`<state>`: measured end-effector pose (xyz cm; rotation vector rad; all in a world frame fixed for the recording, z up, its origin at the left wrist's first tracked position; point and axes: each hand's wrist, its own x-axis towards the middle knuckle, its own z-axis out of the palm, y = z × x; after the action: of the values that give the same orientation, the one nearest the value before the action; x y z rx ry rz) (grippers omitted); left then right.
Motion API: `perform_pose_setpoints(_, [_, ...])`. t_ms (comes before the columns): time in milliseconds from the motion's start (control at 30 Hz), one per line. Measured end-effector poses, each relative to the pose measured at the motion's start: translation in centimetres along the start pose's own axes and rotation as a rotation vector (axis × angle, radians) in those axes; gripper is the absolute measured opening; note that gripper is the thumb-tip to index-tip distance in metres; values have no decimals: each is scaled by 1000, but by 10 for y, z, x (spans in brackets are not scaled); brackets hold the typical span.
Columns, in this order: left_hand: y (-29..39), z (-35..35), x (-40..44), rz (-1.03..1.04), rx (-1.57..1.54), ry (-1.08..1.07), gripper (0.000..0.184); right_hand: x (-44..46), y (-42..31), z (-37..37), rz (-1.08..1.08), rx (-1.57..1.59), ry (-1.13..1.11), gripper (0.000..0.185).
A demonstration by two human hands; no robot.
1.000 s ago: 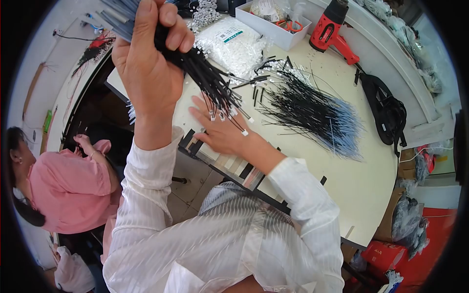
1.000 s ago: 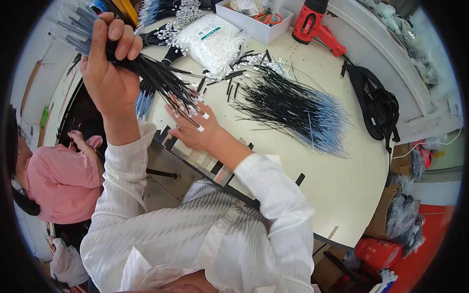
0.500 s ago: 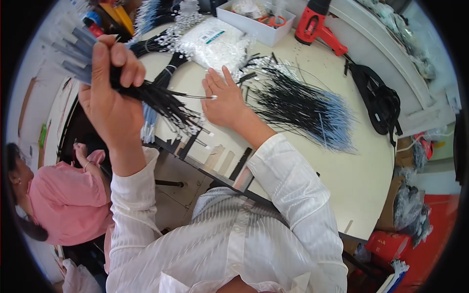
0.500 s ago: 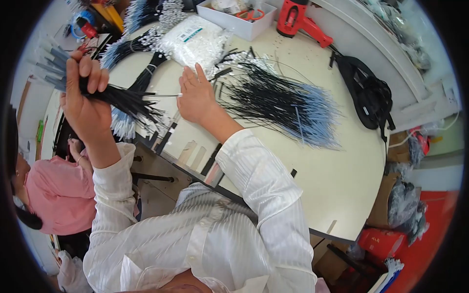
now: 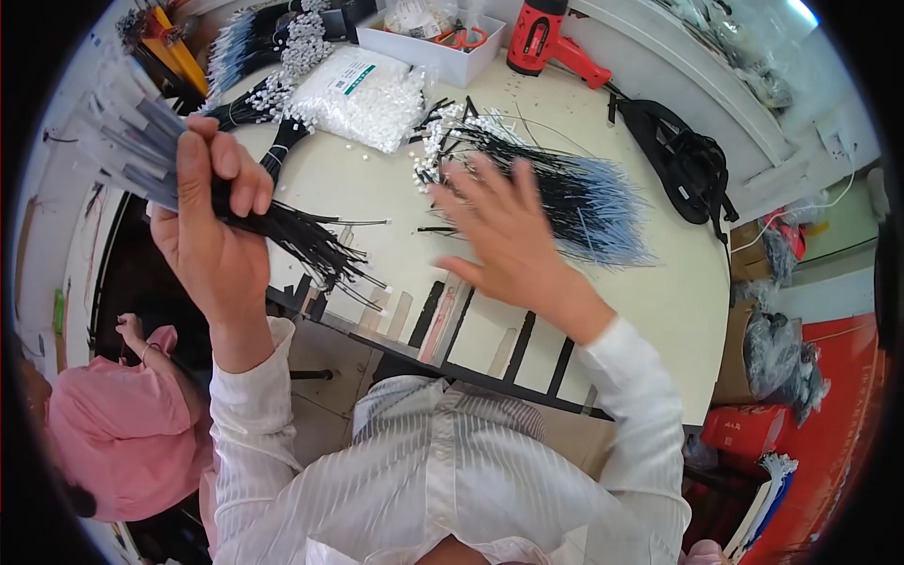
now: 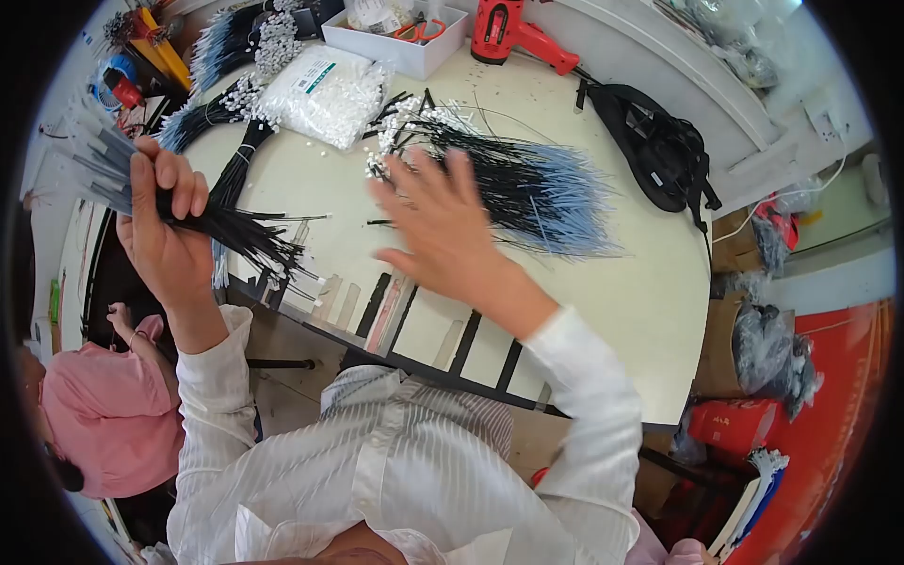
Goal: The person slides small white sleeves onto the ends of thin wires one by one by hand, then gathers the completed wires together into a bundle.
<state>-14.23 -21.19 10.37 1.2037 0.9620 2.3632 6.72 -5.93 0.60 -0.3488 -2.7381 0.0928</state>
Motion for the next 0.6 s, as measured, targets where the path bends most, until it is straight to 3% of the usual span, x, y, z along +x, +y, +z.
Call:
perform_pose_setpoints(100, [-10,2,2,-32,-2,1,21,-53,36,-10,232,-152,-97,77])
perform_pose_setpoints(300, [-44,24,-1,-200,60,7,27,-51,86,30,359,-232,-84,65])
perform_pose_setpoints(500, [-56,45,-3,-531,271,-365,24,-21,95,25,372,-312,-120,62])
perform_pose_setpoints(600, [-69,55,-5,-584,272,-551,21,-3,87,-16,379,-6,41,60])
